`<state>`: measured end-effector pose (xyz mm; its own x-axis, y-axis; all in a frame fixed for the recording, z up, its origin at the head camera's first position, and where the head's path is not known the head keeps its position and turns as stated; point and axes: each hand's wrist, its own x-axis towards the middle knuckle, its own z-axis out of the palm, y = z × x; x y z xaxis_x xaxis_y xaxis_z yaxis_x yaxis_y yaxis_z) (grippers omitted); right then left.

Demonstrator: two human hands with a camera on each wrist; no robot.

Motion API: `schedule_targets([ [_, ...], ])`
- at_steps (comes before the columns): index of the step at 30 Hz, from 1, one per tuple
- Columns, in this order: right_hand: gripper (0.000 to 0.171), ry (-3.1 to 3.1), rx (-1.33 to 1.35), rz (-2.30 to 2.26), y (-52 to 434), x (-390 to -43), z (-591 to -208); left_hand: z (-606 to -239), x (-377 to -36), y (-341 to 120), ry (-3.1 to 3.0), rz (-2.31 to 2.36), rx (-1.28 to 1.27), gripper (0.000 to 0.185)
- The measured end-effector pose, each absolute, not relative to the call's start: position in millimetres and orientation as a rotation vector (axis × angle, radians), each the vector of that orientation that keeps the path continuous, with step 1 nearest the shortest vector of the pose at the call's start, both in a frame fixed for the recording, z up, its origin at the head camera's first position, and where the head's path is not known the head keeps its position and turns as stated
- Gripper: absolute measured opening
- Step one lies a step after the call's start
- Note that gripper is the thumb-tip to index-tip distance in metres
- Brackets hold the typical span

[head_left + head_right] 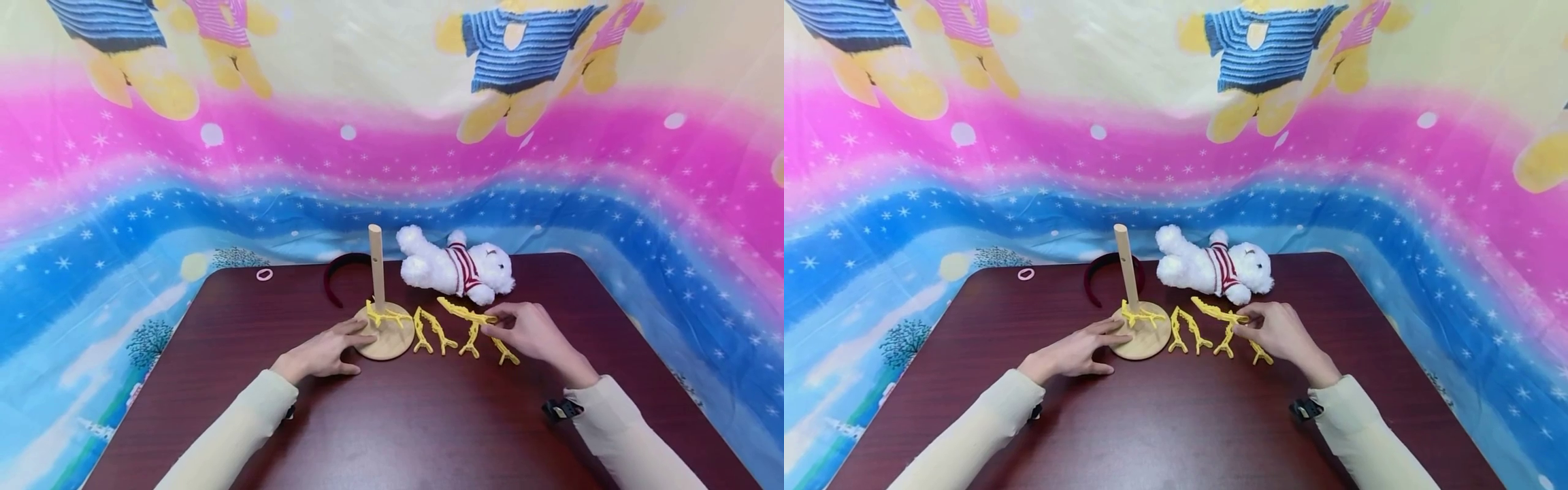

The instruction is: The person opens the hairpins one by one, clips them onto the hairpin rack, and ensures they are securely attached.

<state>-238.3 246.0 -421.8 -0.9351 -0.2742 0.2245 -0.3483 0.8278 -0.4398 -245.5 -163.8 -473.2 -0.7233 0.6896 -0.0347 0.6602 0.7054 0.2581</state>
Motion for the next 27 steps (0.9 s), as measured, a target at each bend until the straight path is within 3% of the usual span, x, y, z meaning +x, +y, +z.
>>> schedule_targets([
  [27,0.016,-2.78,0.758,0.722,171,-244,-409,-474,-245,-164,2.782,0.354,1.107,0.066],
])
